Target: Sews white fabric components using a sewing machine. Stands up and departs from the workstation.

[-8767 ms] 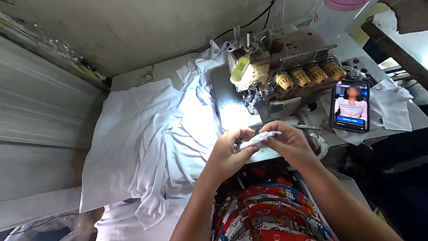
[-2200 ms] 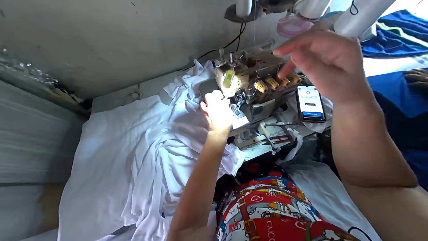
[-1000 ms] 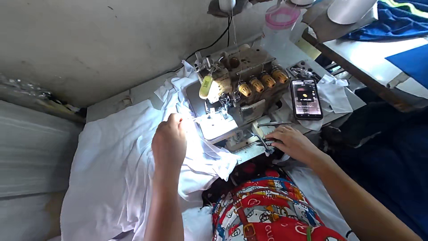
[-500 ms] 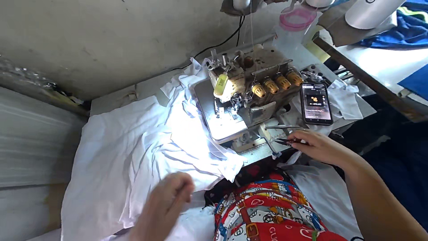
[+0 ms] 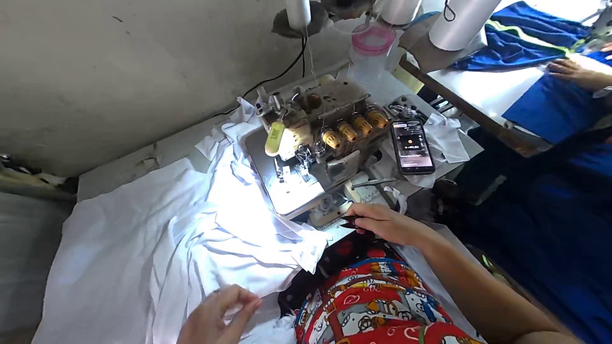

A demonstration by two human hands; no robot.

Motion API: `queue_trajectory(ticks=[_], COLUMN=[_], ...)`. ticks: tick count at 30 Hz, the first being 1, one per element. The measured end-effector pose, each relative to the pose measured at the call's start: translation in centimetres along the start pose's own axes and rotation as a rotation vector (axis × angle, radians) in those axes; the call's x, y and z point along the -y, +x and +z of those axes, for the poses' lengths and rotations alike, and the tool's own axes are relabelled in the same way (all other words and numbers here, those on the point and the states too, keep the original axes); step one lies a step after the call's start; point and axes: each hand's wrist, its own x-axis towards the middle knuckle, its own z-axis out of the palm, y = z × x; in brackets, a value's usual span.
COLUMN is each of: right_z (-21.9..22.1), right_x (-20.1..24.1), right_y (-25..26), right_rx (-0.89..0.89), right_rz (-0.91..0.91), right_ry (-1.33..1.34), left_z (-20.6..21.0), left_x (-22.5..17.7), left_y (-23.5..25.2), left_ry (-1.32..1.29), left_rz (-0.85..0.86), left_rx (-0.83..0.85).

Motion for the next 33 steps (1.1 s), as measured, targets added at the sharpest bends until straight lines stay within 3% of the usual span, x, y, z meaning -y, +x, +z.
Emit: queue_trajectory(ticks=[3,5,9,15,21,28,30,33], right_z=[-0.1,-0.3,-0.2,1.4,1.5,1.6,1.6,1.6], right_x=[-0.5,-1.7,-5.2,-8.3,-8.8,-9.2,-9.3,-9.4], right_y=[0.6,1.1,2.1,2.5,2.7,2.8,2.8,2.8], right_rx=[-0.102,-0.235,-0.409,-0.641,-0.684,-0.718,-0.715,-0.709], right_rz=[0.004,-0.006,-0.013,-0.22,-0.269,-0.295,-0.291,-0.29], right_ry=[-0.201,-0.349,-0.536,-0.71,-0.725,-0.736,-0.732,-0.738], left_z=[1.2,3.3,7.7,9.3,8.7,3.5,2.7,2.9], left_x=[-1.0,-2.5,-3.9,-4.8,-4.9,-3.3,-2.6,-1.8], left_y=[5.3,9.7,15.5,17.9,19.1,17.7,16.6,14.8], left_ry=[0.104,0.126,0.175,0.219,0.229,0.184,0.093,-0.173], left_rz=[0.29,0.362,0.264,0.218,0.162,0.207,0.261,0.322], left_rx=[-0.273,-0.402,-0.544,-0.645,-0.623,-0.761,-0.712,-0.477])
